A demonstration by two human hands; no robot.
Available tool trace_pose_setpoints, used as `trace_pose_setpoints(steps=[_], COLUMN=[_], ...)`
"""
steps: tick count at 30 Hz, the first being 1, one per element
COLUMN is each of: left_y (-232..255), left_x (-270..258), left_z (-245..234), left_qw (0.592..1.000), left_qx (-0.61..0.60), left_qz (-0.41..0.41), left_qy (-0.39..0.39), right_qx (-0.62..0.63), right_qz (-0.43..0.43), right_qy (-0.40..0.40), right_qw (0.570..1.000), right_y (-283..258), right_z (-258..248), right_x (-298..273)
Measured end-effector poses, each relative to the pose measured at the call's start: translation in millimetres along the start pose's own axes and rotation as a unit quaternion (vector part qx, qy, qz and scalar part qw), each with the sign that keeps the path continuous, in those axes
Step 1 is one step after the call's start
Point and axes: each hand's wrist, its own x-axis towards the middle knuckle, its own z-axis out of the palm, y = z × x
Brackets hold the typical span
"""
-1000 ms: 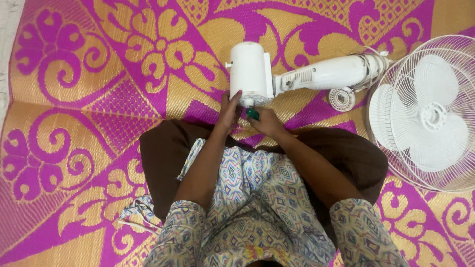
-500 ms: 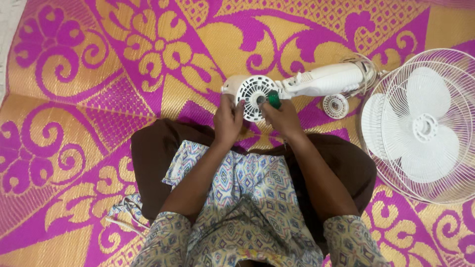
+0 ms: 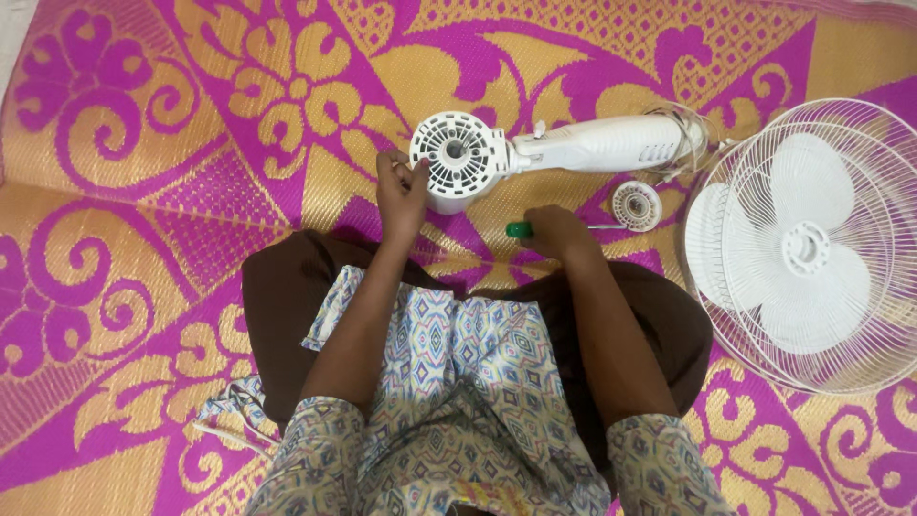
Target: The person uses a green-handled screwdriver to remove screws from the rear grille of a white electric fan, then reattaches the grille and tightens the screws. The fan body and a separate fan cage are visible nearby.
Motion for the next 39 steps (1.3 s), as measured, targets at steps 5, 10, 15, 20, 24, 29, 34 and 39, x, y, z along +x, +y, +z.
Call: trace_pose_setpoints(steps=[5,10,15,20,24,29,34,39], left_y=[-2.8,5.1,16.0,46.2,70.4,82.2,82.2,84.8], left_x=[-11.8,0.6,38.1,69.8,70.7,55.4,42.8,43.3], left_z=[-3.5,-14.3,-16.0,-0.8,22.0,31.0,28.9,28.6], left_qw=[1.000,0.996,0.981,0.904,0.827,0.841,0.844,0.836], left_qx=[-0.016,0.079,0.138,0.262,0.393,0.384,0.382,0.403], left_qz=[-0.014,-0.002,-0.014,0.125,0.156,0.161,0.180,0.159], left_qy=[-0.015,-0.052,-0.136,-0.315,-0.370,-0.346,-0.330,-0.337], right_qx=[-0.035,0.020,0.308,0.463,0.545,0.590,0.619,0.578], right_qz=[0.125,0.101,0.047,0.051,0.019,0.014,0.019,0.059], right_qy=[-0.152,-0.007,0.308,0.227,0.228,0.226,0.222,0.235], right_qw=[0.980,0.995,0.899,0.855,0.807,0.775,0.753,0.779], right_y=[19.8,-6.4,-48.9,-80.1,-78.4,-65.4,-63.7,-75.8], right_z=[35.6,-13.2,-69.5,-83.1,-75.4,-61.2,-52.0,-60.7], right_x=[38.8,19.9,17.0,38.9,47.8,57.1,56.5,53.1])
